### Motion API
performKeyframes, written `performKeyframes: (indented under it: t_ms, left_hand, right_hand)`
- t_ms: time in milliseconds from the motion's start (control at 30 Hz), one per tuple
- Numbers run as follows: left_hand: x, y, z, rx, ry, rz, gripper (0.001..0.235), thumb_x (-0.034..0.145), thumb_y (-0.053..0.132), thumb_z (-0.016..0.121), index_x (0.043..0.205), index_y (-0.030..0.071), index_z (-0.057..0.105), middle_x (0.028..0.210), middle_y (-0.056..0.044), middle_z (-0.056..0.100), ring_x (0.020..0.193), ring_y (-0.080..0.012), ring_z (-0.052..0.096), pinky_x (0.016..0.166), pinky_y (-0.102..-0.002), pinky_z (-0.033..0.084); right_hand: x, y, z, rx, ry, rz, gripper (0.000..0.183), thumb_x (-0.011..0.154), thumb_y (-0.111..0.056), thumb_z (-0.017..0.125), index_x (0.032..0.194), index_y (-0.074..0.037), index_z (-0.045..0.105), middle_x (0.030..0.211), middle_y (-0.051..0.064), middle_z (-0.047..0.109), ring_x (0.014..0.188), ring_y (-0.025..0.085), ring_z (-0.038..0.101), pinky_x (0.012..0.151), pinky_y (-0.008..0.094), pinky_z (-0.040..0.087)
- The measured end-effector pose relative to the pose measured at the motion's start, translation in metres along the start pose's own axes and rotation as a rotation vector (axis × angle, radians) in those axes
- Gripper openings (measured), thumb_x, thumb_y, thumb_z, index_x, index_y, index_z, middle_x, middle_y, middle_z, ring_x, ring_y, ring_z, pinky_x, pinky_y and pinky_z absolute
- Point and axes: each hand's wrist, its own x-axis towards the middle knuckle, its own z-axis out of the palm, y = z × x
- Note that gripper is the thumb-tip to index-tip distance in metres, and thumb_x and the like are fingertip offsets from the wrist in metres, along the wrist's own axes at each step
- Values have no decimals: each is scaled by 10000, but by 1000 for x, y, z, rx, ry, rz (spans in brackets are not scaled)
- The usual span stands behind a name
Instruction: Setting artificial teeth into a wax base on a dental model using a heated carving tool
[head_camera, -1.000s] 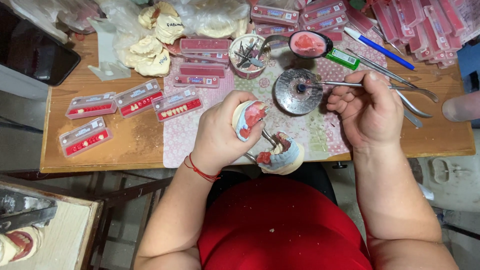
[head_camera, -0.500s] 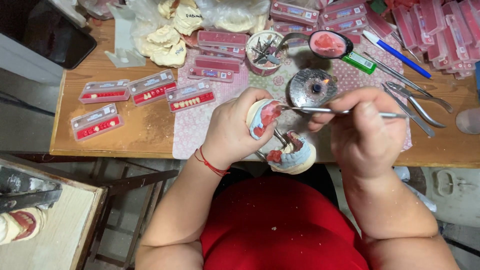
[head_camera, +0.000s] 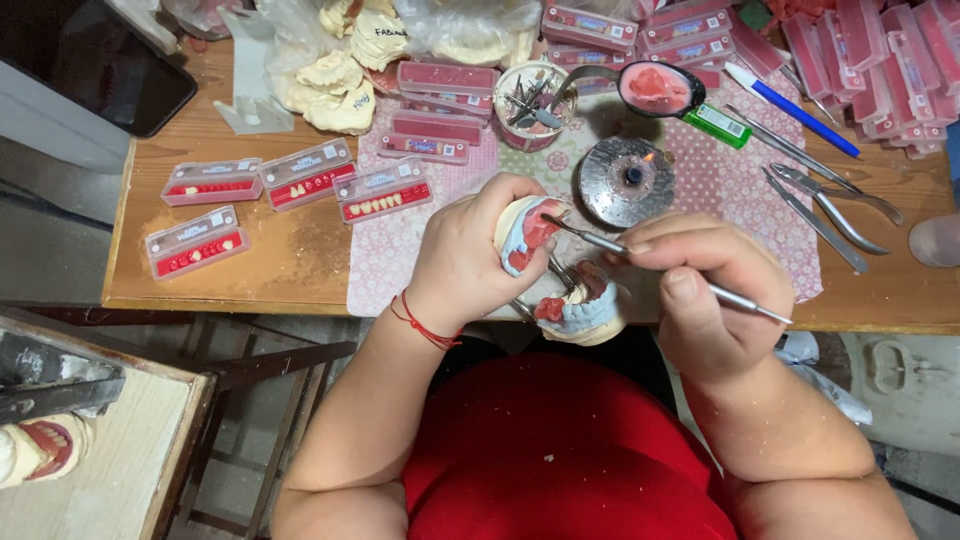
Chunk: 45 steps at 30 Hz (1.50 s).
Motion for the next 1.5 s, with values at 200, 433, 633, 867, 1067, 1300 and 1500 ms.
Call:
performKeyframes:
  t_ms: [200, 433, 633, 867, 1067, 1300, 1500]
  left_hand:
    - [0, 0, 0, 2, -7, -2, 363, 851, 302, 731, 1167, 193, 591, 1030, 10, 749, 854, -315, 754, 745, -411, 558]
    - [0, 0, 0, -5, 17, 25, 342, 872, 287, 728, 1169, 181, 593, 1038, 4, 747, 863, -298, 753, 746, -395, 561]
    - [-1, 0, 0, 0, 23, 31, 329, 885, 290, 729, 1165, 183, 594, 1032, 6, 747, 858, -294, 753, 742, -394, 560]
    - [-1, -2, -4, -8, -10, 34, 348, 887, 293, 744, 1186, 182, 602, 1065, 6, 746, 886, -288, 757, 780, -379, 557]
    - [7, -10, -12, -73, -119, 119, 404, 904, 223, 763, 1254, 148, 575, 1188, -50, 726, 1047, -283, 741, 890, -373, 536]
    - [13, -8, -14, -131, -187, 82, 303, 995, 355, 688, 1201, 160, 581, 1113, -55, 716, 947, -281, 713, 828, -376, 499]
    - [12, -8, -11, -126, -151, 91, 320, 982, 320, 726, 1243, 166, 624, 1185, -33, 727, 1066, -262, 712, 877, -348, 506]
  right_hand:
    - [7, 2, -3, -96, -86, -114, 332, 1056, -211, 489, 985, 72, 647, 951, 238, 707, 896, 380, 736, 875, 434, 595]
    - [7, 0, -3, -113, -60, -111, 340, 1051, -215, 495, 968, 77, 649, 950, 243, 702, 887, 376, 728, 869, 434, 592]
    - [5, 2, -3, -108, -83, -170, 273, 1038, -141, 496, 978, 85, 636, 950, 259, 692, 871, 401, 721, 871, 473, 614]
    - [18, 39, -38, 160, 259, -19, 317, 1120, -304, 589, 1078, 10, 609, 1055, 200, 612, 913, 314, 668, 786, 413, 669]
    - [17, 59, -108, 419, -22, 393, 746, 856, -31, 651, 1570, -10, 437, 1568, 152, 550, 1094, 261, 707, 907, 251, 607]
    - [-12, 83, -117, -599, -97, 327, 103, 1015, -28, 731, 1106, -75, 719, 1079, 58, 716, 1029, 195, 650, 975, 338, 467]
    - [-13, 82, -107, -715, -202, 228, 165, 946, -19, 719, 1077, -90, 791, 1024, 61, 738, 1043, 250, 632, 986, 380, 480]
